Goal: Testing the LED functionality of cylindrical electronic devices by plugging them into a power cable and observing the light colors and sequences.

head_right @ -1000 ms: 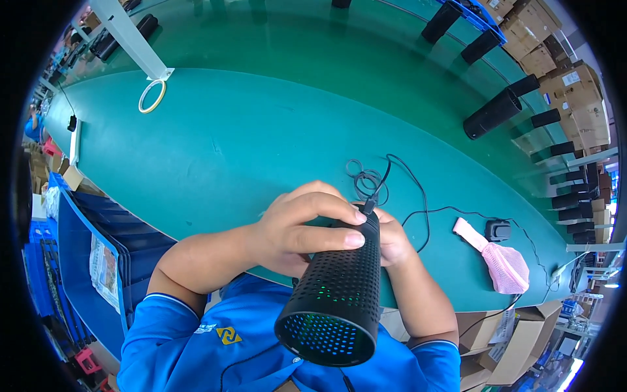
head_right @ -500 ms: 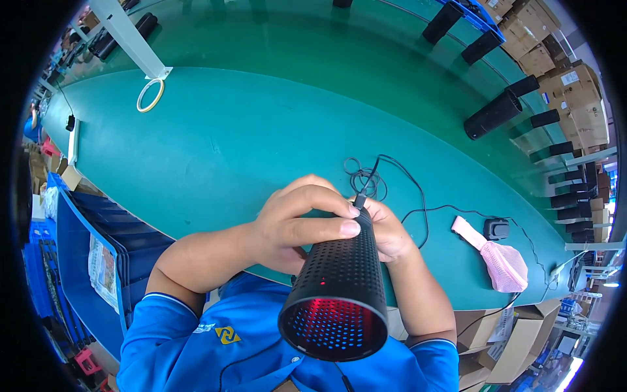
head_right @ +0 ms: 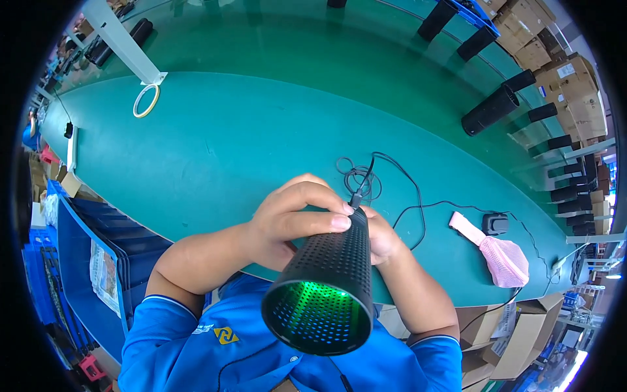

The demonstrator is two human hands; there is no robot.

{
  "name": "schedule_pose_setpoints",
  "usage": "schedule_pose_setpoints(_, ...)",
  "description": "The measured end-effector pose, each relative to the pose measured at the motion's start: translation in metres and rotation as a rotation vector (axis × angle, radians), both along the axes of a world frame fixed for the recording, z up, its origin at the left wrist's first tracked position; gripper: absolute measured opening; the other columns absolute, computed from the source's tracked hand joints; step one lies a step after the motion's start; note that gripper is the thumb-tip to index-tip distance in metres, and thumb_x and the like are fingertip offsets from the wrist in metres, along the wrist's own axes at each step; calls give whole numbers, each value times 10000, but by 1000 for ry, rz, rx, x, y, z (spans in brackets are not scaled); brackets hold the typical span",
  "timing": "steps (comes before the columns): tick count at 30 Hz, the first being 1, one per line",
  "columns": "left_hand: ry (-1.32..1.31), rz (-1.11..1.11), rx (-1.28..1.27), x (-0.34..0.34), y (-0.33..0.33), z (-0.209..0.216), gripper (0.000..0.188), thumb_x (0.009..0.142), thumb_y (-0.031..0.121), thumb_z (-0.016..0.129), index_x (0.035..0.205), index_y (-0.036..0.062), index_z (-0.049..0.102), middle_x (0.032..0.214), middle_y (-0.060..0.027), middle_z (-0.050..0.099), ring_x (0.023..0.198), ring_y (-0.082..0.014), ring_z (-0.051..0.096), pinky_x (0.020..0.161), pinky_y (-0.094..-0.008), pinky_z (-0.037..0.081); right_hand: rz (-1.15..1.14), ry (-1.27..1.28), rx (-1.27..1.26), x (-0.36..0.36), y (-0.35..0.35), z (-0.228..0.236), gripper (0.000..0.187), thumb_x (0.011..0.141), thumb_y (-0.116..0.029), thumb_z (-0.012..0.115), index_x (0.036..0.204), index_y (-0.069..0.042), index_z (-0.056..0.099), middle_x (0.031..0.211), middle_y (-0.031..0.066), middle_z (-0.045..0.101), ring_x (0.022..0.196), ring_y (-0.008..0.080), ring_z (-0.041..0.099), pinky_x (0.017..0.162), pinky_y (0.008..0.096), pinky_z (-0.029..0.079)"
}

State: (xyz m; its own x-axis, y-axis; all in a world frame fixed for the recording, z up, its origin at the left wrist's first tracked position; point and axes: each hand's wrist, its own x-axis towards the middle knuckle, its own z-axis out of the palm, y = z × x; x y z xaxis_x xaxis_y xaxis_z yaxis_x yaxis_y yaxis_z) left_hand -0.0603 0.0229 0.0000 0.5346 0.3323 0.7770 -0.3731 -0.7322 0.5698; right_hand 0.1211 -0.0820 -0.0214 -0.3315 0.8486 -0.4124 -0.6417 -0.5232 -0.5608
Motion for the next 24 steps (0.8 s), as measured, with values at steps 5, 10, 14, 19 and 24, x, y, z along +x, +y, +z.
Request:
schedule_pose_setpoints(5, 74, -23, -596, -8, -4, -2, 815, 677, 107, 753, 1385, 146, 352, 1066, -88, 561, 966, -218, 562, 862, -347, 448, 29, 175, -66, -15, 31, 45, 91, 841, -42, 601, 922, -5, 619, 768, 90, 620, 589, 131, 563, 509, 231, 459)
schedule_pose_setpoints(10, -284, -63, -1287, 1, 10, -11, 727, 759, 100, 666, 1373, 92, 277, 1184, -158, 538, 968, -252, 594, 854, -364, 483, 649, -459, 526, 13, 19, 41, 186, 855, -69, 576, 1026, 3, 596, 862, 117, 623, 638, 199, 557, 588, 294, 455)
schedule_pose_setpoints(14, -113, -14, -1178, 1, 8, -14, 713, 740, 96, 679, 1352, 78, 314, 1166, -158, 548, 959, -253, 600, 849, -355, 488, -105, -1480, 1087, 2, 16, 50, 162, 809, -70, 619, 963, -19, 616, 779, 92, 608, 617, 201, 563, 575, 286, 446)
schedule_pose_setpoints(19, -9, -51, -961, 2, 2, -27, 703, 713, 106, 697, 1325, 58, 355, 1138, -162, 558, 937, -262, 609, 837, -351, 497, -352, -1845, 1232, -7, 18, 33, 182, 765, -97, 658, 935, -39, 630, 776, 90, 604, 604, 199, 558, 583, 278, 448)
schedule_pose_setpoints(24, -12, -205, -966, -4, -7, -27, 710, 675, 107, 719, 1298, 39, 386, 1092, -167, 580, 902, -253, 619, 810, -349, 515, -191, -1805, 1204, -8, 0, 40, 182, 757, -93, 680, 922, -41, 623, 794, 75, 604, 595, 192, 545, 593, 267, 450)
